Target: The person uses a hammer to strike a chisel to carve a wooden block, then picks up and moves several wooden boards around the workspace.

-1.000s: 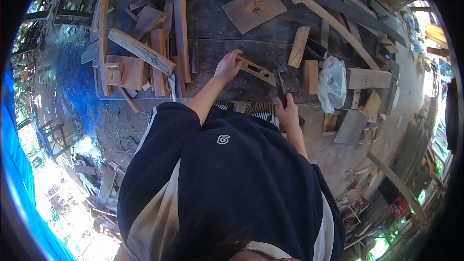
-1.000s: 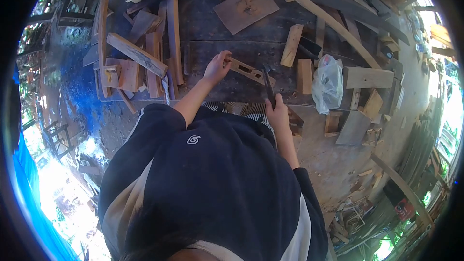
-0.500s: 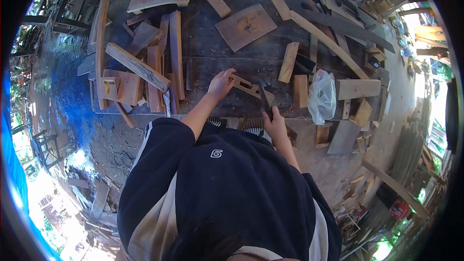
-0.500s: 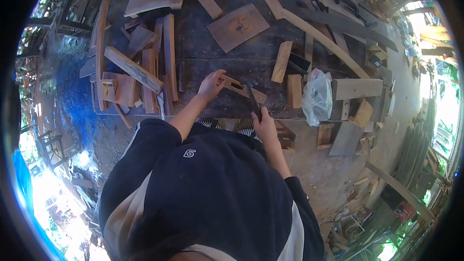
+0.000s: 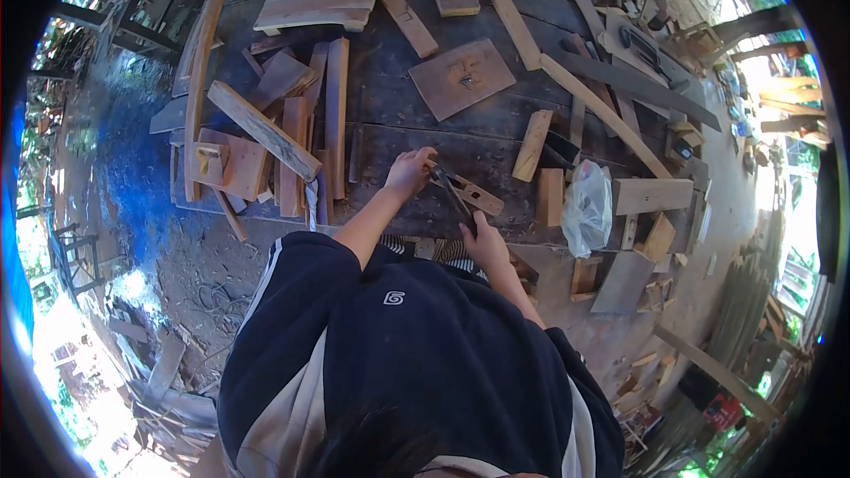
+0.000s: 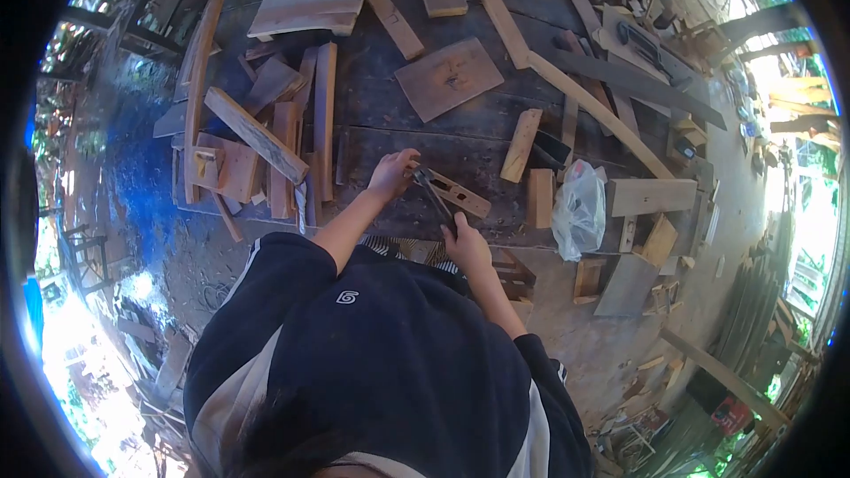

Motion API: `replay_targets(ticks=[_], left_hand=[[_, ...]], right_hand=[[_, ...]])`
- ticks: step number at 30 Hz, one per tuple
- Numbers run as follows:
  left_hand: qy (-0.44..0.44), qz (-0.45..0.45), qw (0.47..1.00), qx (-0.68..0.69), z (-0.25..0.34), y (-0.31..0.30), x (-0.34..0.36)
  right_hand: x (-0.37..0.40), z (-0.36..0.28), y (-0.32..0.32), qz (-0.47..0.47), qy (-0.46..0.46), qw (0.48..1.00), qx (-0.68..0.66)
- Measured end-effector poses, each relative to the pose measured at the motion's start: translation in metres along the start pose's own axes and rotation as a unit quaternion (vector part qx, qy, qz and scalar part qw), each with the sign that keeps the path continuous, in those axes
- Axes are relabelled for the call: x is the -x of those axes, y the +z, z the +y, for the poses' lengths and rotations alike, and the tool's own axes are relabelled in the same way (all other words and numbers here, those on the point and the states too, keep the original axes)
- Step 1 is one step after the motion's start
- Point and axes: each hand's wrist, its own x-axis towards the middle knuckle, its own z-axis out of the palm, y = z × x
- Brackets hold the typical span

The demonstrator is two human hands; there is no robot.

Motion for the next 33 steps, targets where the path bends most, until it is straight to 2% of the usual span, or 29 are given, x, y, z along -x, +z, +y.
replay_targets(ticks=[12, 20, 24, 33], left_hand=[[0.005, 0.004, 1.000, 0.029, -0.011, 0.011, 0.005], [0.014, 0.020, 0.999, 0.033, -0.007, 0.010, 0.007], [0.014, 0.021, 0.999, 0.036, -0.003, 0.008, 0.010], [-0.001, 0.004, 0.999, 0.051, 0.000, 0.003, 0.007]], right_hand=[[0.005, -0.007, 0.002, 0.015, -0.007, 0.999, -0.043], [0.004, -0.006, -0.001, 0.013, -0.004, 0.999, 0.038], [0.005, -0.005, 0.000, 0.025, -0.021, 0.999, 0.021], [0.006, -0.008, -0.004, 0.010, 0.016, 1.000, 0.021]])
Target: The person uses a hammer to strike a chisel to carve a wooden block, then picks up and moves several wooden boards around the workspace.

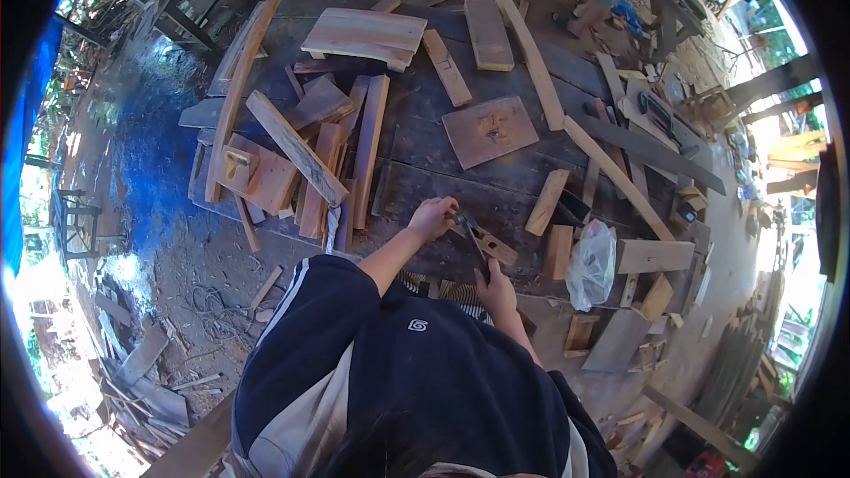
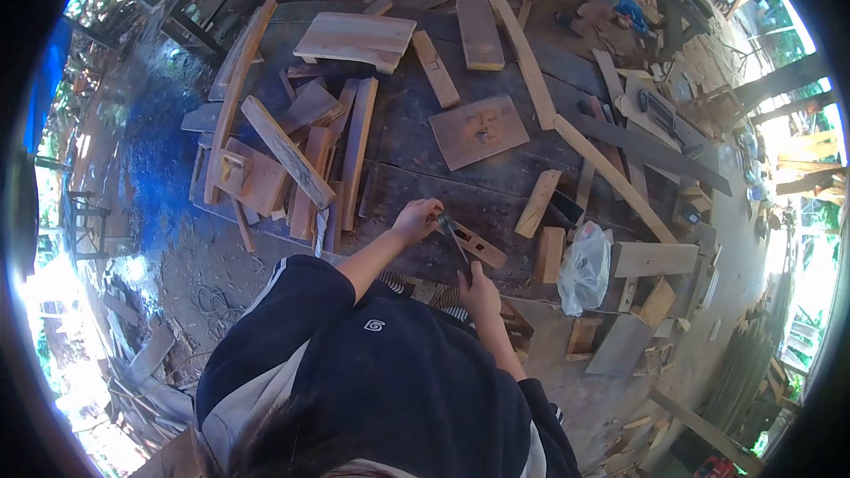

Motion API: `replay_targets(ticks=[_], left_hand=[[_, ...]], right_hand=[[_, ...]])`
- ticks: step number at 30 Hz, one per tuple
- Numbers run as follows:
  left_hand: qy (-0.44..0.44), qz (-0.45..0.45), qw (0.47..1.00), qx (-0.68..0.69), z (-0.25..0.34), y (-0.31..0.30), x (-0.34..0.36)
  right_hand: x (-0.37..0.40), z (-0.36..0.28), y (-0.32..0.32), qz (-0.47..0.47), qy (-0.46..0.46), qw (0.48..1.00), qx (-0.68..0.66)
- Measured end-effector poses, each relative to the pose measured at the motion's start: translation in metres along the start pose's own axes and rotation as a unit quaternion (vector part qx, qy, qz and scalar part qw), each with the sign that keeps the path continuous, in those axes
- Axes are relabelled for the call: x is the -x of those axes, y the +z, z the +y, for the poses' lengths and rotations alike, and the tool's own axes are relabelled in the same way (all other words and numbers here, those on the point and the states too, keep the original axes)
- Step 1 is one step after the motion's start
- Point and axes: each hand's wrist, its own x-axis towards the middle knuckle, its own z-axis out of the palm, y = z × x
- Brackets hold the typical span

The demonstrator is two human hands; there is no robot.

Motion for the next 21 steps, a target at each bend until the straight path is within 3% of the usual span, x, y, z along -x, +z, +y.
replay_targets(ticks=[2, 9, 14, 21], left_hand=[[0.002, -0.005, 1.000, 0.021, 0.005, -0.003, 0.000], [-0.005, 0.002, 1.000, 0.014, 0.002, -0.002, 0.000], [-0.015, -0.009, 1.000, 0.005, 0.014, -0.012, -0.004], [-0.042, -0.033, 0.998, 0.043, 0.009, -0.008, -0.005]], right_hand=[[0.001, 0.003, 0.003, 0.032, -0.040, 0.999, -0.012], [0.000, 0.007, 0.007, 0.017, -0.009, 1.000, -0.003], [0.004, 0.000, 0.004, 0.062, -0.051, 0.995, -0.052], [0.007, 0.001, 0.006, 0.035, 0.010, 0.999, 0.012]])
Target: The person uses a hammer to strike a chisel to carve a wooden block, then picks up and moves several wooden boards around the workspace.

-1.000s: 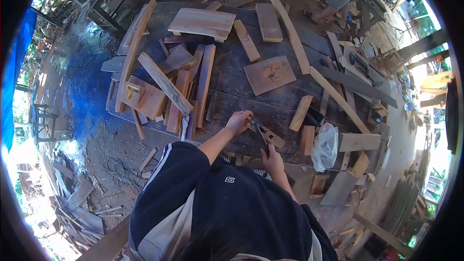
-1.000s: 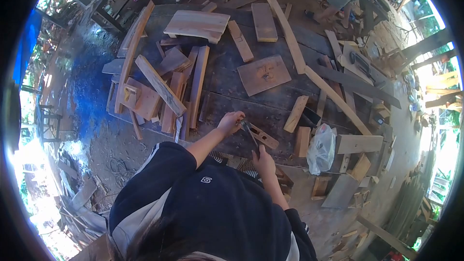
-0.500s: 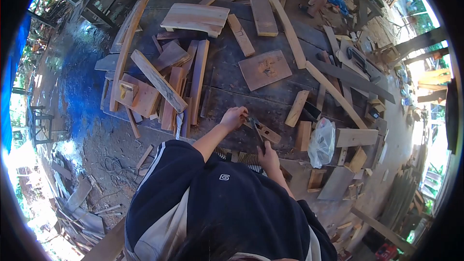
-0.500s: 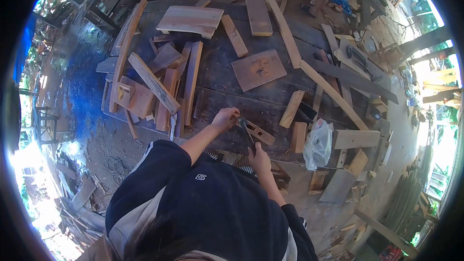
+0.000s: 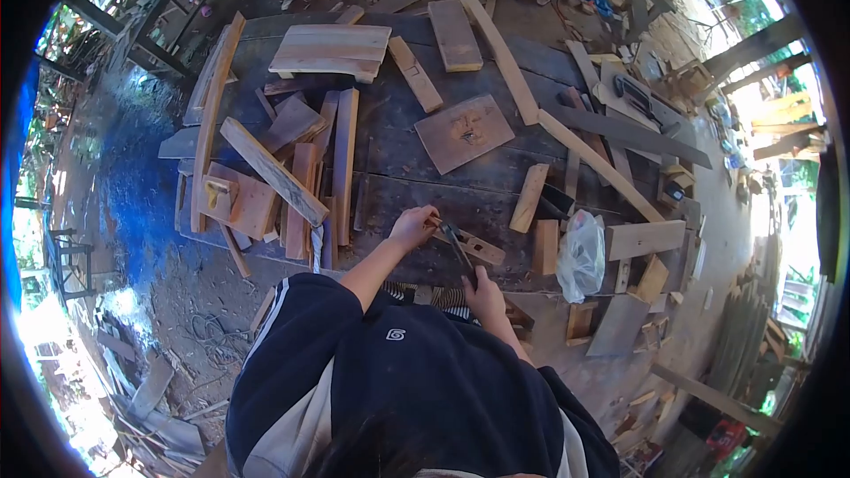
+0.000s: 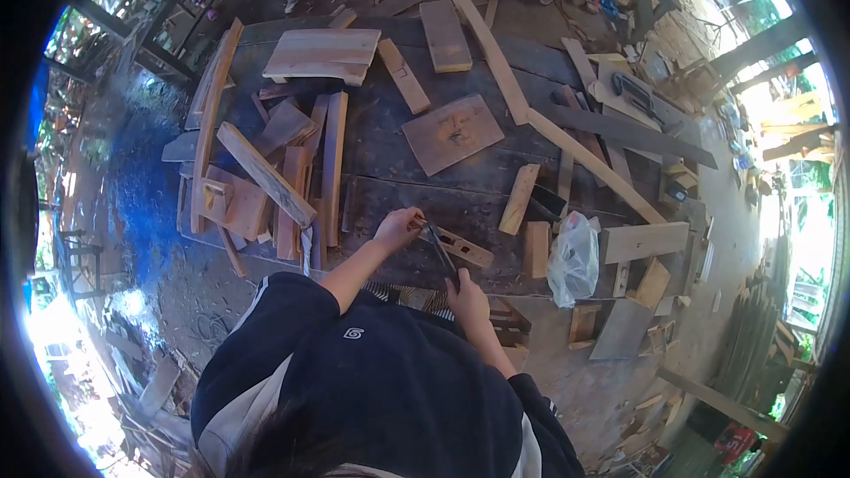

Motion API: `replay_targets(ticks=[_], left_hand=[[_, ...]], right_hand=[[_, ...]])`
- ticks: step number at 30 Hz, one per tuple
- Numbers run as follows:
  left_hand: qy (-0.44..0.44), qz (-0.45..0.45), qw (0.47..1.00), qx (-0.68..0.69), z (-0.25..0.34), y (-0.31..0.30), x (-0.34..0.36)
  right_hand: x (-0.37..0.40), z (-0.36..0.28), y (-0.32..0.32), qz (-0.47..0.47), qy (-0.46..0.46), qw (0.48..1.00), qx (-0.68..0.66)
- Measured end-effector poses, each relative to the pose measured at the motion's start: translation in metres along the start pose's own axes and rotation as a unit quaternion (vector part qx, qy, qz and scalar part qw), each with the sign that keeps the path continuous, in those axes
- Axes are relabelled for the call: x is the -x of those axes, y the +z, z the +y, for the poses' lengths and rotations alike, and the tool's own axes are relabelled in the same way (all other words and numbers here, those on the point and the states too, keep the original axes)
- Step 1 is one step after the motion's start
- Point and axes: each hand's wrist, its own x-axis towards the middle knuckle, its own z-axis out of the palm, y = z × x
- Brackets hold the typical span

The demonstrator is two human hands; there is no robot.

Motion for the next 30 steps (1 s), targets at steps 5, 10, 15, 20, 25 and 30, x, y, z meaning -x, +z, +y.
replay_targets(ticks=[5, 10, 15, 20, 25, 30], left_hand=[[-0.004, -0.006, 1.000, 0.019, 0.002, -0.001, 0.000], [-0.019, -0.008, 0.999, 0.028, -0.015, 0.009, -0.004], [-0.012, -0.004, 1.000, -0.004, -0.010, 0.006, 0.000], [-0.027, -0.003, 0.999, 0.044, -0.019, 0.010, 0.000], [0.023, 0.019, 0.999, -0.043, -0.004, 0.003, 0.005], [0.014, 0.021, 0.999, -0.034, -0.011, 0.005, 0.004]], right_hand=[[0.005, 0.004, 0.003, 0.010, -0.026, 0.998, -0.048], [-0.002, -0.002, 0.002, -0.016, -0.026, 0.999, -0.013], [-0.004, -0.007, -0.002, -0.003, -0.056, 0.998, -0.020], [-0.005, 0.000, 0.003, -0.019, -0.013, 1.000, 0.012], [-0.002, 0.008, 0.001, 0.002, -0.016, 0.999, -0.033], [-0.007, 0.010, 0.001, -0.015, -0.050, 0.999, 0.006]])
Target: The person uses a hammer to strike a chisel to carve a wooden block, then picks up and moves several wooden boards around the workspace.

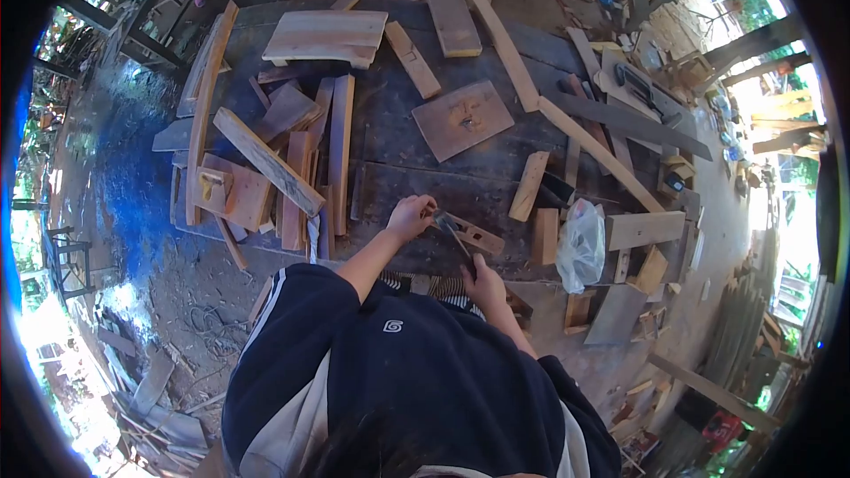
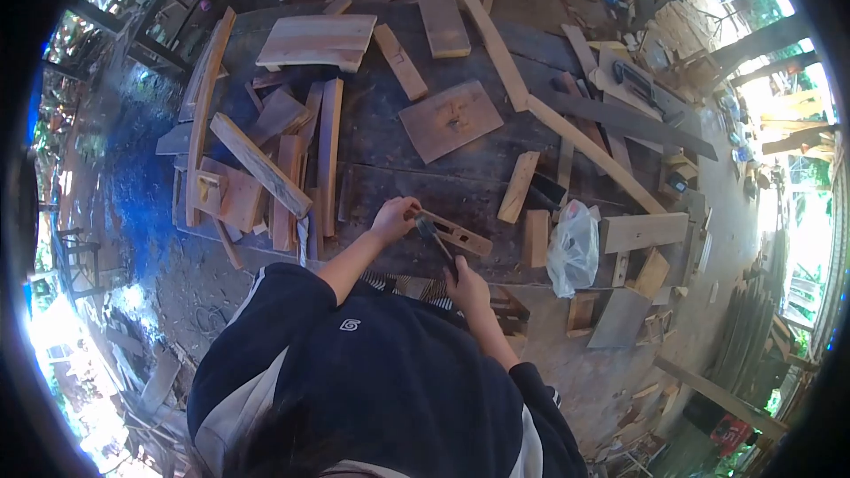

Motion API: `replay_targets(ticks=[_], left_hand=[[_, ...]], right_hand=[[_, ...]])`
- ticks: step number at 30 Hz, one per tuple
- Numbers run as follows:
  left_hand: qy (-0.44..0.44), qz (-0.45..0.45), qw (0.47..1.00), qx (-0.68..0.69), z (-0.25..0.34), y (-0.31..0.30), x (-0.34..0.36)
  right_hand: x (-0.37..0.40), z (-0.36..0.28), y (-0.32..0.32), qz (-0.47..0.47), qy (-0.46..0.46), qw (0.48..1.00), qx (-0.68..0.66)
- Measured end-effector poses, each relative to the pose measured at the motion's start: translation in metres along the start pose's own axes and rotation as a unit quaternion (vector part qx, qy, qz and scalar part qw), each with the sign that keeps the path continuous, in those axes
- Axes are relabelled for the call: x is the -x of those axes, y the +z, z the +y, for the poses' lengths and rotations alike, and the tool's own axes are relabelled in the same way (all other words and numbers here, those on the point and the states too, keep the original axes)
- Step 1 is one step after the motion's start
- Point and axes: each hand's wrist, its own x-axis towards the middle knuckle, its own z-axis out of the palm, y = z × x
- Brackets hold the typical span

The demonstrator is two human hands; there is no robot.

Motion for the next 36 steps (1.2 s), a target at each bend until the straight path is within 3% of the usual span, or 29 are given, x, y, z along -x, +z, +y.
replay_targets(ticks=[6, 8, 14, 16, 17, 23, 30, 36], left_hand=[[-0.005, -0.003, 0.999, 0.032, -0.004, 0.006, -0.002], [-0.004, -0.007, 0.999, 0.036, 0.000, 0.000, -0.003], [0.028, -0.088, 0.989, 0.119, -0.013, 0.005, -0.028], [-0.047, 0.001, 0.981, 0.190, 0.000, 0.003, -0.051], [-0.009, 0.064, 0.988, 0.137, 0.006, 0.000, -0.067], [-0.053, 0.182, 0.976, -0.103, -0.010, 0.003, -0.193], [-0.101, 0.179, 0.963, -0.177, -0.003, -0.004, -0.250], [-0.034, 0.140, 0.976, -0.161, -0.016, -0.004, -0.249]], right_hand=[[-0.002, -0.006, -0.010, -0.024, 0.035, 0.999, -0.002], [0.002, 0.000, -0.009, 0.041, 0.023, 0.999, -0.016], [0.021, 0.030, -0.014, 0.057, 0.086, 0.992, -0.070], [0.026, 0.042, -0.012, 0.051, 0.120, 0.989, -0.068], [0.026, 0.047, -0.011, 0.051, 0.123, 0.989, -0.070], [0.023, 0.049, -0.023, 0.055, 0.163, 0.981, -0.093], [0.018, 0.049, -0.035, 0.065, 0.174, 0.976, -0.112], [0.010, 0.060, -0.035, 0.062, 0.158, 0.972, -0.163]])
